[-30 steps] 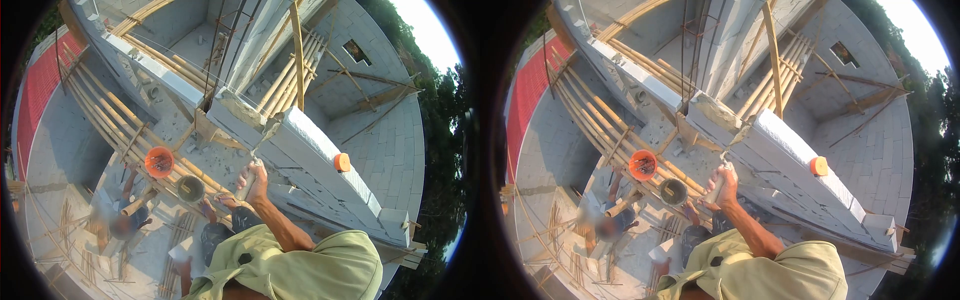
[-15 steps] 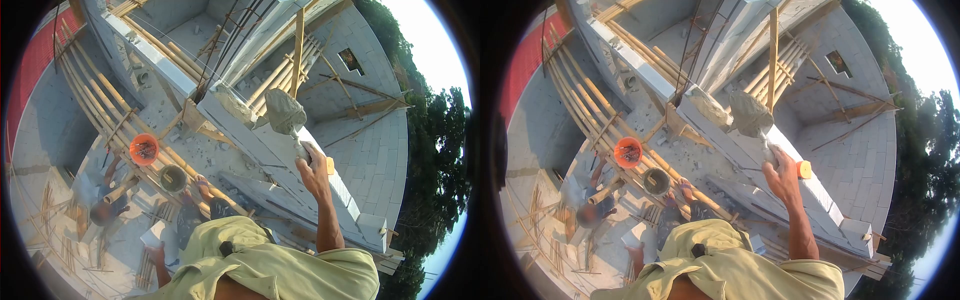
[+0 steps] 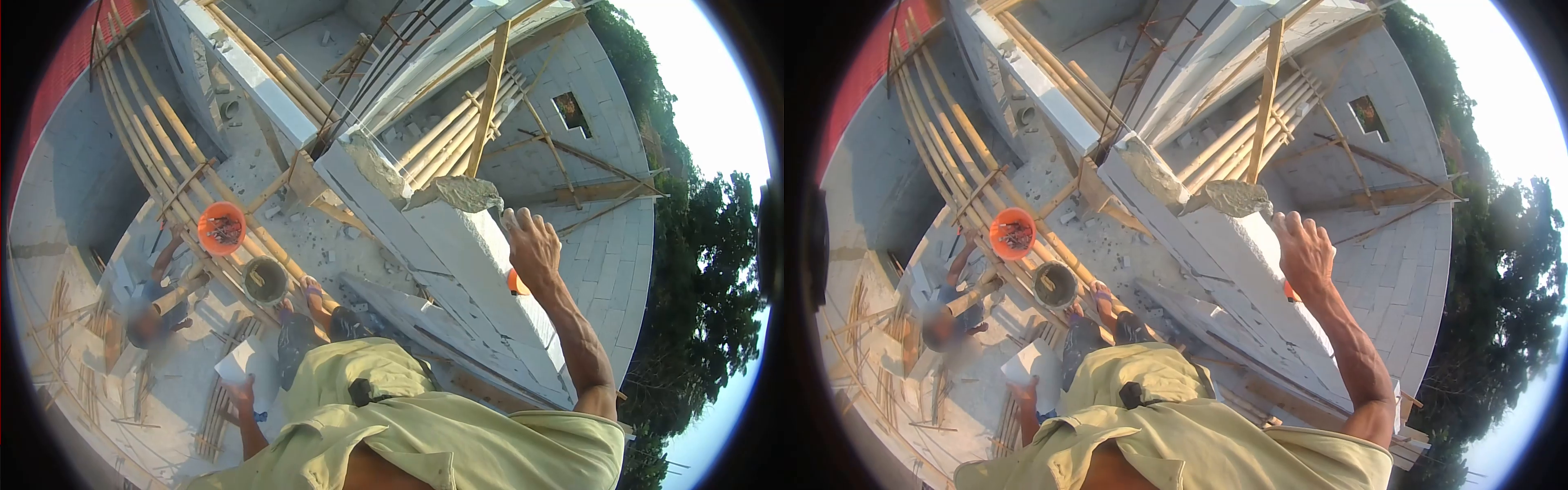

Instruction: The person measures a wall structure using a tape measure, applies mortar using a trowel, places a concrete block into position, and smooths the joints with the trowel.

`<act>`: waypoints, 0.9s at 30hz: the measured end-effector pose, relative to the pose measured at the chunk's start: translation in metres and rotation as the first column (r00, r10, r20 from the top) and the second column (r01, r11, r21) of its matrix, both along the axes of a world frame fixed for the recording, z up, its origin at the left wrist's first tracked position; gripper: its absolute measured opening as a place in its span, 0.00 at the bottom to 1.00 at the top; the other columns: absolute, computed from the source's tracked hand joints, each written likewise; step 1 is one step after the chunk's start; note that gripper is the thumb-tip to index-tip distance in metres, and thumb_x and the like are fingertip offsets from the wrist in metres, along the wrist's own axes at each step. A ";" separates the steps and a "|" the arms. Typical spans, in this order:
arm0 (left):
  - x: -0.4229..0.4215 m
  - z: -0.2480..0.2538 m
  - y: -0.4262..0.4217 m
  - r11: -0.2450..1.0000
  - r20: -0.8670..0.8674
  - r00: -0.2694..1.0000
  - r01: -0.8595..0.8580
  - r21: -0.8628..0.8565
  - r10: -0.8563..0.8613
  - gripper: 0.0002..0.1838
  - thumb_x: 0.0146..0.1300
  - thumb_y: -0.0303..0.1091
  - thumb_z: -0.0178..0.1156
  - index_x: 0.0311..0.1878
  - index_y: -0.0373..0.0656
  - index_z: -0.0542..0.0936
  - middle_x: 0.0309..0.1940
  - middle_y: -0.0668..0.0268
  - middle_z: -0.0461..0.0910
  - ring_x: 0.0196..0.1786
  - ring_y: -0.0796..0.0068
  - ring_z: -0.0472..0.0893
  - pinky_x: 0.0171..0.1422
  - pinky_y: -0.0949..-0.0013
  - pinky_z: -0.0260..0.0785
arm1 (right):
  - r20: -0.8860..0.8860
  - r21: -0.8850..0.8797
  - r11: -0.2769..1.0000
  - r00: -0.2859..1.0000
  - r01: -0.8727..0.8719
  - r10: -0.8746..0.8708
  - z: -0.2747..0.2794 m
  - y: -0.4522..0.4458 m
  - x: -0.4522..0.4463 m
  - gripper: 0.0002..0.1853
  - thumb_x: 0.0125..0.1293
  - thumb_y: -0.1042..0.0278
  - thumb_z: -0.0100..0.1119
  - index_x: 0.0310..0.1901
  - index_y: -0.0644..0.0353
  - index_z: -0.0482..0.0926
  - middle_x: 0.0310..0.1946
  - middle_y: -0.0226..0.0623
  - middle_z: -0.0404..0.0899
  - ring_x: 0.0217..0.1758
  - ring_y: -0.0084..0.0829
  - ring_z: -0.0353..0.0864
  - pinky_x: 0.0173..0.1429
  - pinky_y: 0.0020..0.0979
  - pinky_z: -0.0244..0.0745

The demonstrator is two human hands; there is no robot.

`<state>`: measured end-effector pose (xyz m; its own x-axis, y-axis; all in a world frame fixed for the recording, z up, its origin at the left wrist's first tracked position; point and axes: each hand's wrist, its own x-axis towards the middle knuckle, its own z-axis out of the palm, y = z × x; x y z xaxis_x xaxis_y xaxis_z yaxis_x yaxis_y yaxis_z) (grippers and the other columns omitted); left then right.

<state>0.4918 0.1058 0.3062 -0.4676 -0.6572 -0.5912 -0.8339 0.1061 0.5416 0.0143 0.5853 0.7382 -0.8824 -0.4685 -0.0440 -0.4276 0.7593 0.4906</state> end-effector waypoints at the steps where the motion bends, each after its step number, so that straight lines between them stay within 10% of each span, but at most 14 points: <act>1: -0.002 0.005 0.002 0.996 -0.033 0.997 -0.063 0.058 0.065 0.51 0.49 0.48 0.79 0.66 0.25 0.62 0.61 0.36 0.74 0.63 0.41 0.78 0.68 0.49 0.68 | -0.002 0.037 0.999 1.000 0.013 -0.013 0.015 -0.007 -0.002 0.16 0.63 0.73 0.62 0.54 0.53 0.80 0.42 0.31 0.76 0.44 0.32 0.79 0.48 0.37 0.75; 7: 0.015 -0.014 0.017 0.981 0.114 0.991 -0.048 -0.188 0.070 0.50 0.47 0.44 0.80 0.67 0.29 0.64 0.59 0.39 0.77 0.63 0.37 0.77 0.67 0.46 0.68 | 0.059 0.161 0.987 0.998 0.006 -0.016 0.100 -0.051 -0.033 0.16 0.58 0.76 0.63 0.49 0.52 0.86 0.40 0.30 0.80 0.45 0.32 0.82 0.47 0.38 0.74; 17: 0.028 -0.008 0.021 0.995 0.091 0.991 -0.094 -0.023 0.096 0.47 0.47 0.40 0.79 0.66 0.29 0.65 0.58 0.42 0.78 0.62 0.39 0.78 0.68 0.48 0.68 | 0.231 0.338 0.911 0.959 -0.238 0.165 0.052 -0.069 -0.082 0.10 0.61 0.74 0.64 0.44 0.54 0.86 0.44 0.32 0.82 0.48 0.33 0.84 0.52 0.36 0.77; 27: 0.033 -0.011 0.026 0.996 0.063 0.996 -0.063 -0.069 0.067 0.46 0.46 0.43 0.80 0.65 0.33 0.67 0.59 0.44 0.78 0.64 0.42 0.77 0.67 0.50 0.69 | 0.072 0.127 0.985 0.990 0.113 -0.123 0.068 -0.040 -0.007 0.17 0.63 0.77 0.64 0.54 0.55 0.85 0.44 0.35 0.81 0.48 0.37 0.83 0.54 0.40 0.76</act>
<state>0.5246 0.1319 0.2947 -0.3840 -0.7240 -0.5730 -0.8738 0.0843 0.4790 0.0074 0.5454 0.8059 -0.9225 -0.3483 -0.1663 -0.3799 0.7431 0.5509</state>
